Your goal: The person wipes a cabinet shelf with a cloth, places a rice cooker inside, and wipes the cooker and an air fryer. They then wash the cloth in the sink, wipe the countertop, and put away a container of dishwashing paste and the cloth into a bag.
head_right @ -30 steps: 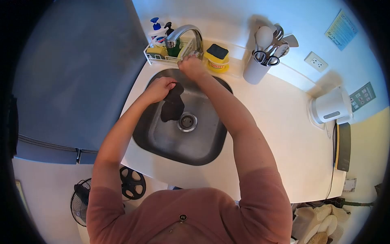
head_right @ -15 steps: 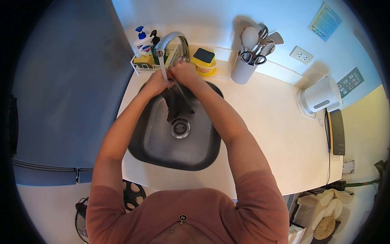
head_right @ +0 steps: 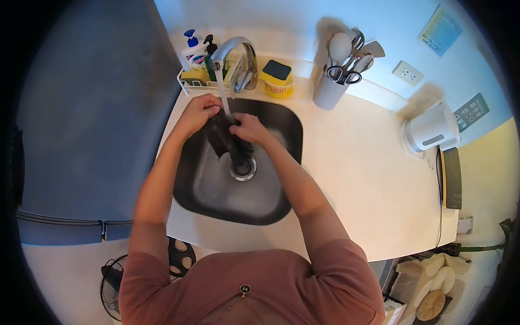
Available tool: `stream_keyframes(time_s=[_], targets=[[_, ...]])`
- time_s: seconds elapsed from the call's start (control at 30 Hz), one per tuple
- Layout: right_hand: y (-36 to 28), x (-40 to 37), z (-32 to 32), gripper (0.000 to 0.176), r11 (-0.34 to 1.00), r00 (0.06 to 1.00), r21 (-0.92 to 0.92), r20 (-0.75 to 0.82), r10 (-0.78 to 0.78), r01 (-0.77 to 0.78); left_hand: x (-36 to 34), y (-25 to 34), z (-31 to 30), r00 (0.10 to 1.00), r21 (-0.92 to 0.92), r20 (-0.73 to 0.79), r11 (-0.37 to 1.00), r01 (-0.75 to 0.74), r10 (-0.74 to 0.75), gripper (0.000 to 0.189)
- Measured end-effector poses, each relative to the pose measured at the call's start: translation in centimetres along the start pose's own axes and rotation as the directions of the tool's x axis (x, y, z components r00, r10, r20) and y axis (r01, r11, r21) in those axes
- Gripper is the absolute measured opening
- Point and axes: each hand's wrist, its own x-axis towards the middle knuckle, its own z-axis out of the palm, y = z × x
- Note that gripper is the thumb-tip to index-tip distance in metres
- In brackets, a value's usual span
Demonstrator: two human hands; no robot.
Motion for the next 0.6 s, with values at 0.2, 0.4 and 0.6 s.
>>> stream_keyframes(time_s=[0.2,0.4,0.6], targets=[[0.4,-0.8,2.5,0.042,0.969,0.959,0.165,-0.184,0.215,-0.185,-2.5,-6.3,6.4,0.757,-0.566,-0.033,0.637,0.524,-0.652,0.036],[-1.5,-3.1,5.8,0.034,0.862,0.915,0.454,-0.204,0.349,-0.228,-1.3,-16.1,12.3,0.88,-0.924,0.377,-0.192,0.332,-0.29,0.031],[10.0,-0.4,9.0,0.044,0.409,0.811,0.821,0.107,0.575,-0.398,-2.9,-7.3,11.0,0.716,-0.97,0.189,-0.015,0.242,-0.672,0.023]])
